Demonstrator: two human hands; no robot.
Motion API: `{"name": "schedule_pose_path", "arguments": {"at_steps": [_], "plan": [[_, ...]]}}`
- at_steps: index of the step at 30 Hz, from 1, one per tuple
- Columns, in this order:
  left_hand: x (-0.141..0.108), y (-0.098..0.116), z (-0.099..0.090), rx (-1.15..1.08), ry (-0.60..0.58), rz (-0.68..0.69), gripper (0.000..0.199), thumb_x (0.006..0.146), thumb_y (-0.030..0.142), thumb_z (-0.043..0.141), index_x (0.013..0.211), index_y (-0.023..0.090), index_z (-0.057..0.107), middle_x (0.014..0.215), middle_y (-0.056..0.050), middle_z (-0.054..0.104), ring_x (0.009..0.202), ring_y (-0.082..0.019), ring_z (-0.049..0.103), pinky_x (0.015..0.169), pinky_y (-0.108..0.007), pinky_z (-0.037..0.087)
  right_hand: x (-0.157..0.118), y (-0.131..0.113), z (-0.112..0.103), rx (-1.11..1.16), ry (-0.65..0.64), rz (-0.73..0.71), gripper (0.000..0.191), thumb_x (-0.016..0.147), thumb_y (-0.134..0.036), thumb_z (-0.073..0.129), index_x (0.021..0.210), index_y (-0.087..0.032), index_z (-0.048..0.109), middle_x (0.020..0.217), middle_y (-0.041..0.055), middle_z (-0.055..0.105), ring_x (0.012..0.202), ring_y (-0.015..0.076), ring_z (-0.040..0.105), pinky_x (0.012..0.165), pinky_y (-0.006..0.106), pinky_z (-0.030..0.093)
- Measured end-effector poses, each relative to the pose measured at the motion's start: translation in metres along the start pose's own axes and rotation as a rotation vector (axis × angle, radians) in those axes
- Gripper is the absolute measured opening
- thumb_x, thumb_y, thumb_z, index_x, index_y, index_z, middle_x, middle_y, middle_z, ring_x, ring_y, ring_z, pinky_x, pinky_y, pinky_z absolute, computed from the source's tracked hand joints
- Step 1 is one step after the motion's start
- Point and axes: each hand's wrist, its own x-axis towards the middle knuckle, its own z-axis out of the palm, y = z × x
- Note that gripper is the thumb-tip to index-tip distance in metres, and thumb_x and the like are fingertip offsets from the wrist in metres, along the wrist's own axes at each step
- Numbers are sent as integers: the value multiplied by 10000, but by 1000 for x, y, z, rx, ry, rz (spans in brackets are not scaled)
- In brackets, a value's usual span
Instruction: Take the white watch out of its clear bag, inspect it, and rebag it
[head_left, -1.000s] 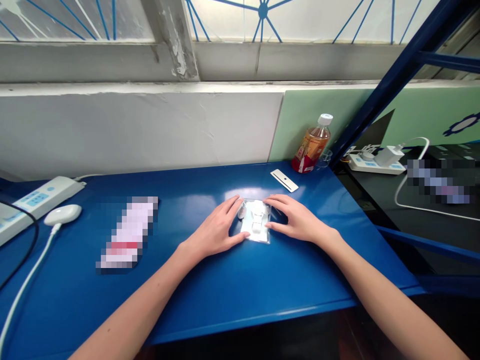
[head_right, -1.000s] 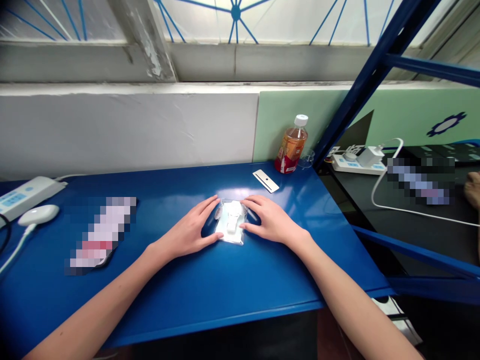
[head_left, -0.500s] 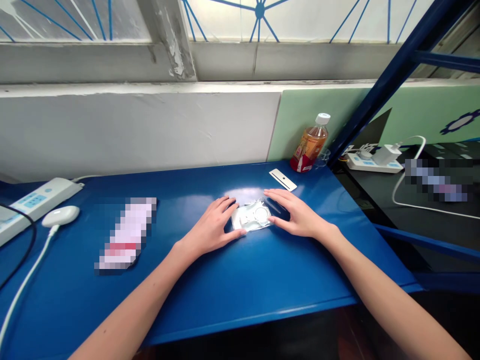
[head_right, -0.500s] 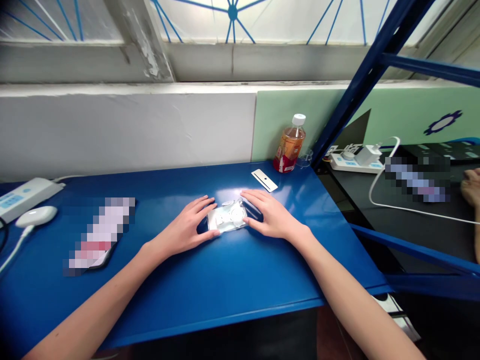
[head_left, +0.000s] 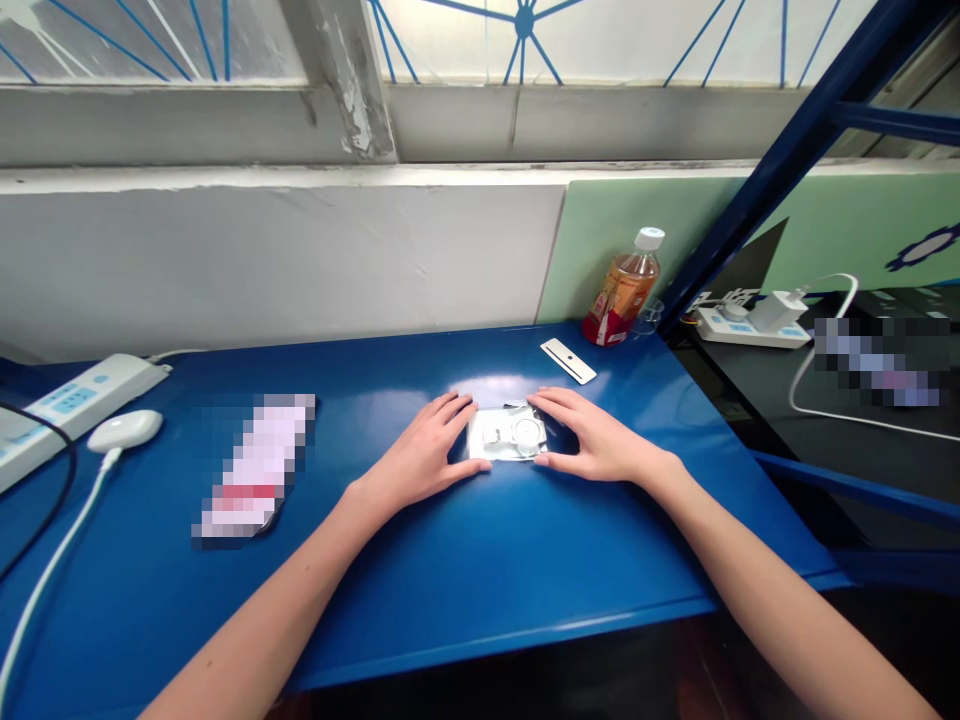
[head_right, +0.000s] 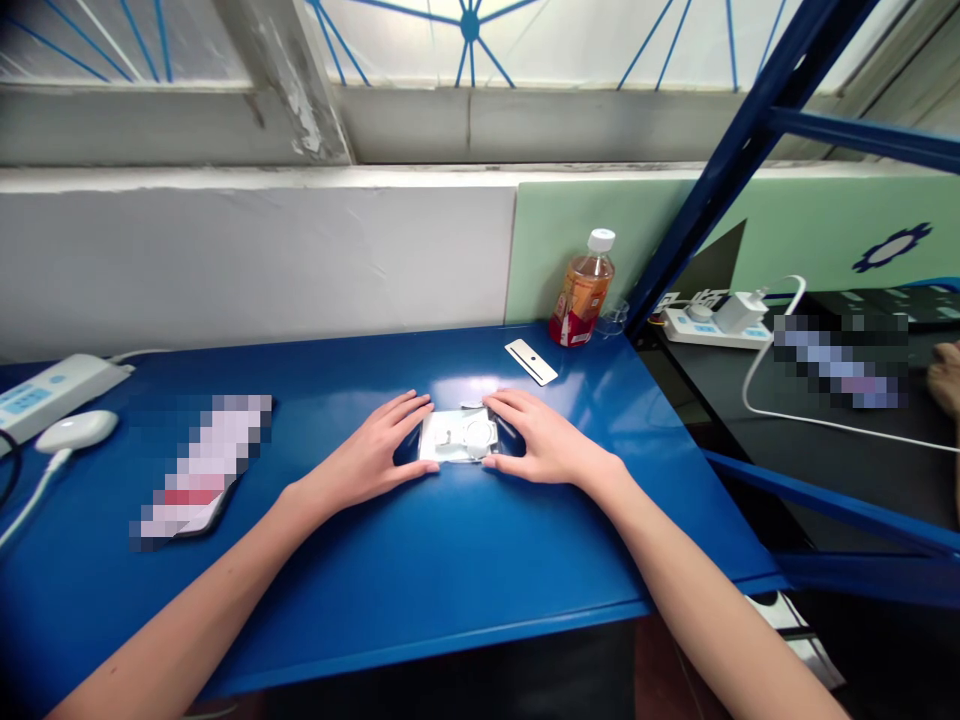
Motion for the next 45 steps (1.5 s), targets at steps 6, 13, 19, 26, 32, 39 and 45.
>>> {"name": "schedule_pose_path", "arguments": {"at_steps": [6, 13, 19, 26, 32, 39, 45], "plan": [[1, 2, 1, -3, 2, -18, 772, 848, 630, 600, 1439, 164, 428, 1508, -164, 415, 1433, -339, 305, 1138, -506, 322, -1, 0, 0, -12, -51, 29, 849, 846, -571, 614, 1516, -144, 313, 1523, 185, 393, 1428, 348, 324, 1142, 523, 336], [2, 3, -1, 13, 5, -11, 771, 842, 635, 605, 1428, 164, 438, 1493, -169, 435, 1425, -333, 326, 1162, -522, 263, -2, 1, 1, -25, -61, 43, 860, 851, -581, 601, 1517, -124, 303, 1529, 187, 384, 1432, 338, 320, 1148, 510, 331], [1, 1, 1, 18, 11, 3, 770, 853, 634, 590, 1442, 166, 425, 1500, -166, 427, 1424, -336, 325, 1162, -527, 260, -2, 0, 1, -28, -75, 55, 864, 854, -593, 589, 1512, -109, 309, 1536, 189, 371, 1440, 337, 304, 1151, 508, 329], [1, -1, -2, 30, -4, 7, 882, 796, 704, 602, 1449, 143, 412, 1491, -181, 436, 1418, -345, 335, 1150, -520, 288, -2, 1, 1, -19, -63, 63, 894, 846, -590, 600, 1526, -111, 272, 1550, 196, 339, 1428, 341, 328, 1157, 501, 323], [1, -2, -3, 32, -10, 13, 883, 799, 703, 599, 1450, 138, 409, 1487, -192, 437, 1416, -349, 337, 1140, -522, 299, -2, 3, 2, -107, -43, 60, 881, 831, -640, 586, 1506, -129, 338, 1547, 174, 357, 1457, 363, 247, 1172, 551, 257], [2, 0, -4, 41, -30, -1, 864, 811, 700, 587, 1449, 144, 411, 1495, -189, 427, 1419, -343, 334, 1146, -513, 288, -2, 4, 3, -92, -68, 83, 910, 833, -665, 564, 1513, -112, 320, 1558, 167, 338, 1468, 344, 225, 1173, 522, 272], [2, 0, -4, 33, -37, -15, 876, 814, 716, 565, 1459, 146, 400, 1508, -177, 413, 1427, -342, 320, 1152, -503, 284, -2, 2, -1, -82, -88, 101, 936, 823, -675, 569, 1518, -106, 307, 1562, 173, 327, 1467, 342, 231, 1176, 514, 273]]}}
